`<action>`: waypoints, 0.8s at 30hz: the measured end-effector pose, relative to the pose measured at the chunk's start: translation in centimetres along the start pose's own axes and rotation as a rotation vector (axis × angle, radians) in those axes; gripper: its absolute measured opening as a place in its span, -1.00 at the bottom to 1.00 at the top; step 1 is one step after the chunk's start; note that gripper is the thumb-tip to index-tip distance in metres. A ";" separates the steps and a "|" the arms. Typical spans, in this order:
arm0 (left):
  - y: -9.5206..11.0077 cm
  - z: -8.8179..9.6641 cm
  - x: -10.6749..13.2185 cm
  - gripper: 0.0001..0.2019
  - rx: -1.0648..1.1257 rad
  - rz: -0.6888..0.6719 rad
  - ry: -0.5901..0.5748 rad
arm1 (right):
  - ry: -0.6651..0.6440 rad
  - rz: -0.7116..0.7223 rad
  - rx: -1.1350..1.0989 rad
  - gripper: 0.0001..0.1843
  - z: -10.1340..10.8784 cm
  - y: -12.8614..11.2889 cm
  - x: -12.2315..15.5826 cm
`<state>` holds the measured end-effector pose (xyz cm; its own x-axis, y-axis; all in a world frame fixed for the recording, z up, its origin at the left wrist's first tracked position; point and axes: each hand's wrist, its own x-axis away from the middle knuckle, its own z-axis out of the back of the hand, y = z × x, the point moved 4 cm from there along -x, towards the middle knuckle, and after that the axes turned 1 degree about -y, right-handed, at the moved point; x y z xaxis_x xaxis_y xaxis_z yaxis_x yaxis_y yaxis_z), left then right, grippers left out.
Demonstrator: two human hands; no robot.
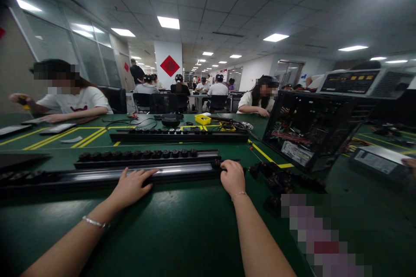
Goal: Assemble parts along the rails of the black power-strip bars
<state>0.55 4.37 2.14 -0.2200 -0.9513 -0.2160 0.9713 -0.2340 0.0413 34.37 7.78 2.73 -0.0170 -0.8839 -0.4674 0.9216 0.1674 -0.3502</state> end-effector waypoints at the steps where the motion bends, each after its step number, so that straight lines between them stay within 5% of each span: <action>1: 0.0 0.0 0.0 -0.52 -0.002 -0.001 0.001 | 0.031 -0.015 -0.001 -0.60 0.0 -0.4 0.1; 10: 0.0 0.1 -0.1 -0.52 -0.009 0.010 -0.020 | -0.216 -0.071 0.172 -0.51 -1.9 -3.2 1.3; 24: 0.0 0.2 -0.1 -0.52 -0.008 0.014 -0.027 | -0.216 -0.085 0.180 -0.52 -1.6 -3.0 1.1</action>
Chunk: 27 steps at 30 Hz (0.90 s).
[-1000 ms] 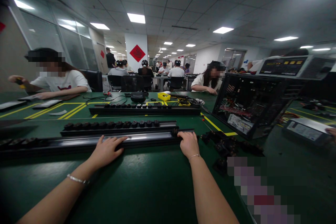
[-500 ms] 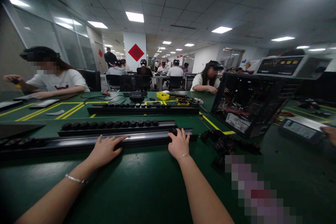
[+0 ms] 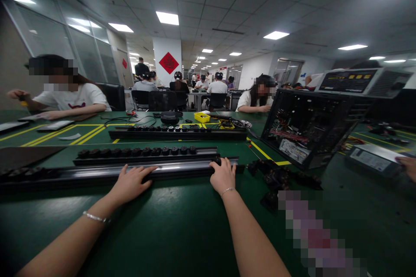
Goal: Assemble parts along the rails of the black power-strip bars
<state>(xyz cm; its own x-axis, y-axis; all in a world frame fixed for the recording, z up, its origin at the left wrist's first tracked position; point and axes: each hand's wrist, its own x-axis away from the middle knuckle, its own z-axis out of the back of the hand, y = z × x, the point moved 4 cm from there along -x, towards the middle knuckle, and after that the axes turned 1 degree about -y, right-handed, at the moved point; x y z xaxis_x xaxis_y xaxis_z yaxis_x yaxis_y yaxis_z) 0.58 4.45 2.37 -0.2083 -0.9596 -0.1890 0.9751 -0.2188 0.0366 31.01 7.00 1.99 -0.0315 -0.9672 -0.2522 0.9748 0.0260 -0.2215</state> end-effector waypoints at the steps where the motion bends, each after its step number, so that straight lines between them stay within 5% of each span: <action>1: 0.0 0.0 0.0 -0.52 -0.002 0.002 -0.002 | 0.001 0.003 -0.005 -0.52 0.0 0.1 0.0; 27: 0.1 0.3 0.2 -0.52 0.028 0.008 -0.024 | 0.020 -0.083 -0.011 -0.55 0.5 2.0 -0.5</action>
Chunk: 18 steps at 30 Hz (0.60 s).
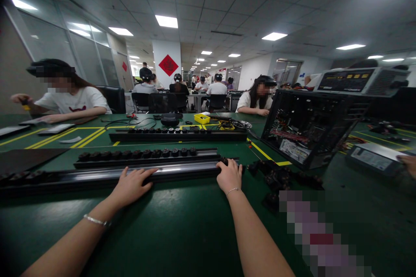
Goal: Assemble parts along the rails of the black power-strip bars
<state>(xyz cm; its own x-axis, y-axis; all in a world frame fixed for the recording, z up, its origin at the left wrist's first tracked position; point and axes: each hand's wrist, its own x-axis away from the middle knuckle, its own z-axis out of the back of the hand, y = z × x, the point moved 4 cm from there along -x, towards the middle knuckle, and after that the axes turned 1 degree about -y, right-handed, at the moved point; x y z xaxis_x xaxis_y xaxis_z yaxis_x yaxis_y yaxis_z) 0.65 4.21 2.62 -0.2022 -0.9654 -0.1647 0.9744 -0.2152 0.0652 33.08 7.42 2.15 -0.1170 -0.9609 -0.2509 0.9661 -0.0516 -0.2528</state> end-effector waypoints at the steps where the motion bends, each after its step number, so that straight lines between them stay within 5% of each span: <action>1: 0.0 0.0 0.0 -0.52 0.000 -0.004 0.002 | 0.001 -0.002 -0.002 -0.55 0.0 0.0 0.0; 18: 0.0 -0.1 0.0 -0.52 -0.010 0.002 0.004 | 0.028 -0.015 -0.017 -0.56 0.0 0.6 -0.2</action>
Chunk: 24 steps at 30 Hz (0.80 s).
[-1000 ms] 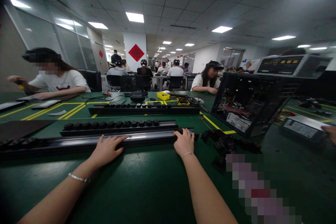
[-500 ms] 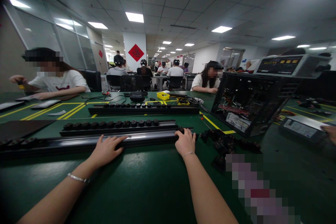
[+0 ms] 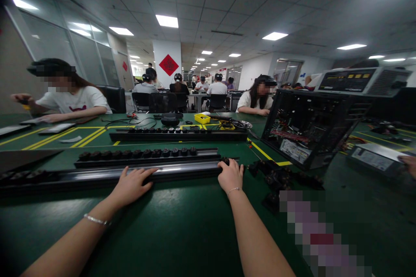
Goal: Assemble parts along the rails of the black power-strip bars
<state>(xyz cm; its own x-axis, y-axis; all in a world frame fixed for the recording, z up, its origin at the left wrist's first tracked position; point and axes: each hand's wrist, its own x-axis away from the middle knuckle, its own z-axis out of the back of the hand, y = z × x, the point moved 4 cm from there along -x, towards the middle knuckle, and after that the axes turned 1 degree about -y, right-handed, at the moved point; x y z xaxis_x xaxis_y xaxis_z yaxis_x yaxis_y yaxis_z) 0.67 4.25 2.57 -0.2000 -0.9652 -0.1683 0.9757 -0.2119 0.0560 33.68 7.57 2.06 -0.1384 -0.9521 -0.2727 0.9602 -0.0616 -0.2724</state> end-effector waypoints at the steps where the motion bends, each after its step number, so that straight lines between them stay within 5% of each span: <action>1: 0.0 0.0 0.0 -0.52 -0.002 0.000 0.002 | -0.004 -0.005 -0.001 -0.57 0.0 0.1 0.0; 24: -0.1 -0.2 -0.1 -0.53 -0.007 -0.014 0.026 | -0.026 -0.093 -0.008 -0.57 0.6 0.9 -0.2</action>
<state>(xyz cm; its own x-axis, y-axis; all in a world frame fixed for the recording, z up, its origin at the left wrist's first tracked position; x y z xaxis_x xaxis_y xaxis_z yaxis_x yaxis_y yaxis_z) 0.60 4.37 2.34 -0.2111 -0.9579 -0.1947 0.9734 -0.2241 0.0469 34.72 7.56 2.49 -0.2200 -0.9500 -0.2217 0.9415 -0.1473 -0.3031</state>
